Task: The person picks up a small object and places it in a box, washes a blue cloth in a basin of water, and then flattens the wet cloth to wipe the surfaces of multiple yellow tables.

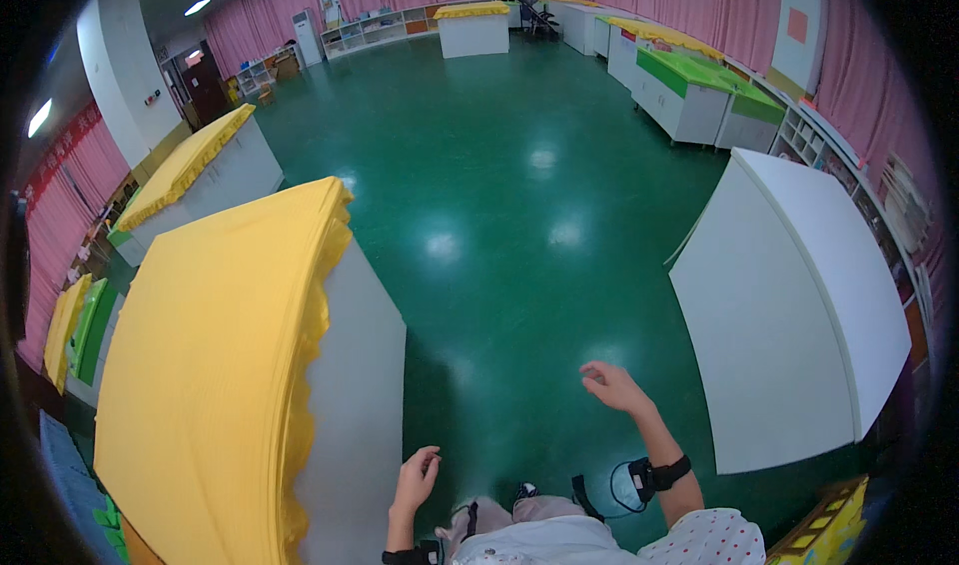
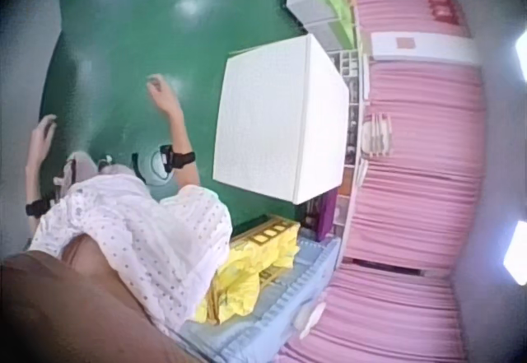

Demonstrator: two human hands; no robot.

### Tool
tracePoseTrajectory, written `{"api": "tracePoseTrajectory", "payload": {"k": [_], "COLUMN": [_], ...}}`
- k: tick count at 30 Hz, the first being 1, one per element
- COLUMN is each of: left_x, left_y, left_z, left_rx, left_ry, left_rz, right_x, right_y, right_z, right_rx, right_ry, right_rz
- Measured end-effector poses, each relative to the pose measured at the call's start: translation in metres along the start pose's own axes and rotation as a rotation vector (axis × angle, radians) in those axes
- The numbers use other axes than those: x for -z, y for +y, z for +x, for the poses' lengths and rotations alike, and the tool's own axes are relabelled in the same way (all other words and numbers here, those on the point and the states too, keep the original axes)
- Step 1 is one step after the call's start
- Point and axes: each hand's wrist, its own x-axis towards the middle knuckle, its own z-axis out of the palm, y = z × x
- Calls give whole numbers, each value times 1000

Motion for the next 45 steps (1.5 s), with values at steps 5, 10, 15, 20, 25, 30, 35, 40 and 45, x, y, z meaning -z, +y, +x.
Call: {"api": "tracePoseTrajectory", "payload": {"k": [5,10,15,20,25,30,35,40,45], "left_x": [23,45,28,-9,-3,69,85,18,-90], "left_y": [-36,-46,-19,57,1,-62,-176,-142,7], "left_z": [124,307,544,780,948,1090,1262,1516,1742], "left_rx": [139,216,-42,-352,-248,-36,13,-135,-452], "left_ry": [-81,-111,-105,-362,-395,-388,-360,-440,-533], "left_rz": [136,133,63,66,166,276,576,433,276], "right_x": [20,42,68,91,123,185,231,266,313], "right_y": [-28,2,-18,16,-10,-59,-28,18,42], "right_z": [157,269,360,490,693,924,1119,1285,1407], "right_rx": [161,-149,-384,-539,-301,7,-2,-394,-324], "right_ry": [-241,-411,-348,-293,-166,-90,-247,-164,50], "right_rz": [-152,-388,283,-203,554,291,-7,-266,-154]}}
